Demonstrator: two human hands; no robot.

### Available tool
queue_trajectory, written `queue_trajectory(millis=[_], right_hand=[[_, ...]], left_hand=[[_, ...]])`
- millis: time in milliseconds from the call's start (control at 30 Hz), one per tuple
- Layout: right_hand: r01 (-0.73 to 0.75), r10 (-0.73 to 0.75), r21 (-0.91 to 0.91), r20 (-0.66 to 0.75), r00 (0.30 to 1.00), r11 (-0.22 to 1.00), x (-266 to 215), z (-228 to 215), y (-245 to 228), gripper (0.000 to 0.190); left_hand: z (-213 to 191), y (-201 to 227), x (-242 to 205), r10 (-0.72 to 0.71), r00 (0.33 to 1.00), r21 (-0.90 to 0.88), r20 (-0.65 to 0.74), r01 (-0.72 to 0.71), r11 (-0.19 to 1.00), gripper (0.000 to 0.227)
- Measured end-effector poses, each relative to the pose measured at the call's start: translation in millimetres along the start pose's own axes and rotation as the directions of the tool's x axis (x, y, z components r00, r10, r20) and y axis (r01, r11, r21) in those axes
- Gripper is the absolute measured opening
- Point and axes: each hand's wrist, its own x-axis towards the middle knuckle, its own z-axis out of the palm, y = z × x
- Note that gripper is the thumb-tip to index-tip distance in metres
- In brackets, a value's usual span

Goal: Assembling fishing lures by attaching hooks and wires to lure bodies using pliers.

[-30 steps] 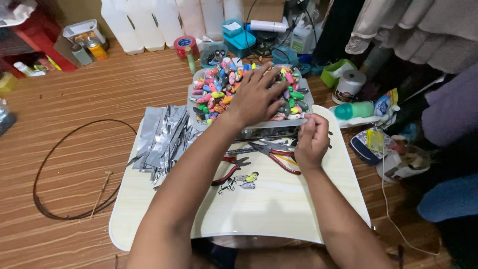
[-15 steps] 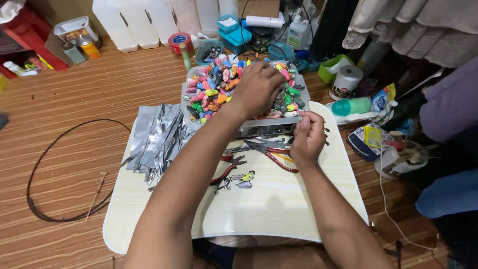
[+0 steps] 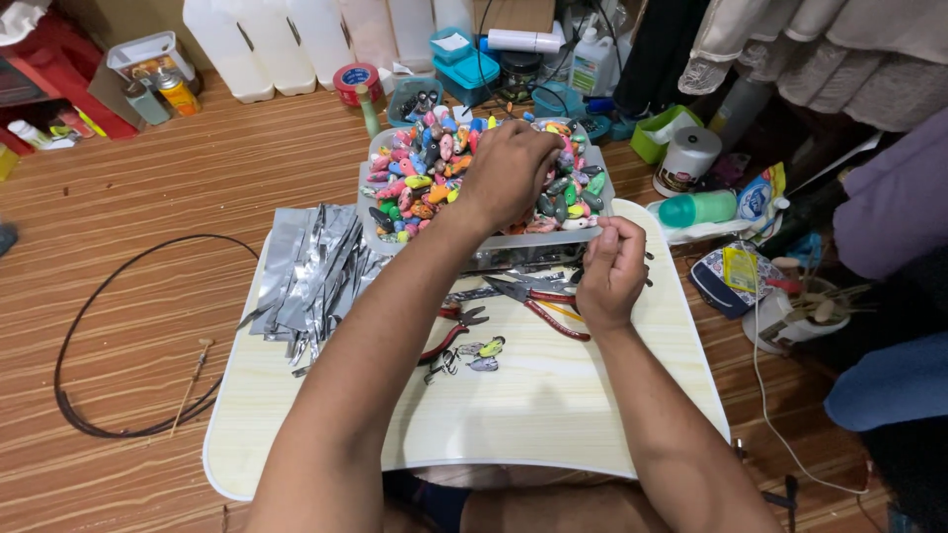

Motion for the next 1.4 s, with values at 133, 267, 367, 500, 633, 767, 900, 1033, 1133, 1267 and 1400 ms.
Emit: queue_trajectory(millis=[133,267,367,500,633,767,900,1033,1133,1267,1400], right_hand=[[-0.017,0.017,0.027,-0.023,1.000,1.000,1,1,2,0.027],[-0.019,0.021,0.039,-0.027,0.999,0.999,1,1,6,0.028],[-0.020,0.021,0.043,-0.025,0.999,0.999,1,1,6,0.028],[-0.008,0.009,0.043,-0.010,1.000,0.999,2,-1,6,0.029],[-0.001,0.002,0.055,-0.022,1.000,0.998,1,0,7,0.028],[0.016,-0.016,0.018,0.009,1.000,1.000,1,-1,2,0.027],[0.046,-0.046,0.016,0.009,0.999,0.999,0,1,-2,0.026],[0.058,-0.059,0.020,0.039,0.997,0.998,-4,1,-4,0.026],[0.064,-0.066,0.032,0.068,0.995,0.997,-7,2,-8,0.024],[0.099,-0.105,0.049,0.148,0.983,0.994,-11,0,-8,0.025],[0.099,-0.108,0.054,0.203,0.973,0.994,-11,2,-18,0.023]], left_hand=[[1,3,1,0.008,1.000,0.001,-0.027,-0.008,1.000,0.013],[-3,4,4,0.001,0.998,-0.047,-0.069,-0.004,0.999,0.015],[-12,8,5,-0.016,0.995,-0.129,-0.096,0.003,0.992,0.017],[-38,19,7,-0.039,0.983,-0.358,-0.182,-0.029,0.933,0.020],[-88,48,-16,-0.201,0.968,-0.656,-0.149,0.056,0.752,0.025],[-102,50,-62,-0.448,0.893,-0.778,0.030,0.302,0.550,0.021],[-109,55,-114,-0.638,0.709,-0.843,0.301,0.511,0.170,0.021],[-97,51,-146,-0.646,0.710,-0.815,0.280,0.532,0.231,0.024],[-94,54,-154,-0.655,0.711,-0.853,0.255,0.485,0.194,0.019],[-91,56,-162,-0.575,0.802,-0.853,0.163,0.407,0.327,0.032],[-72,48,-183,-0.545,0.810,-0.838,0.216,0.440,0.322,0.031]])
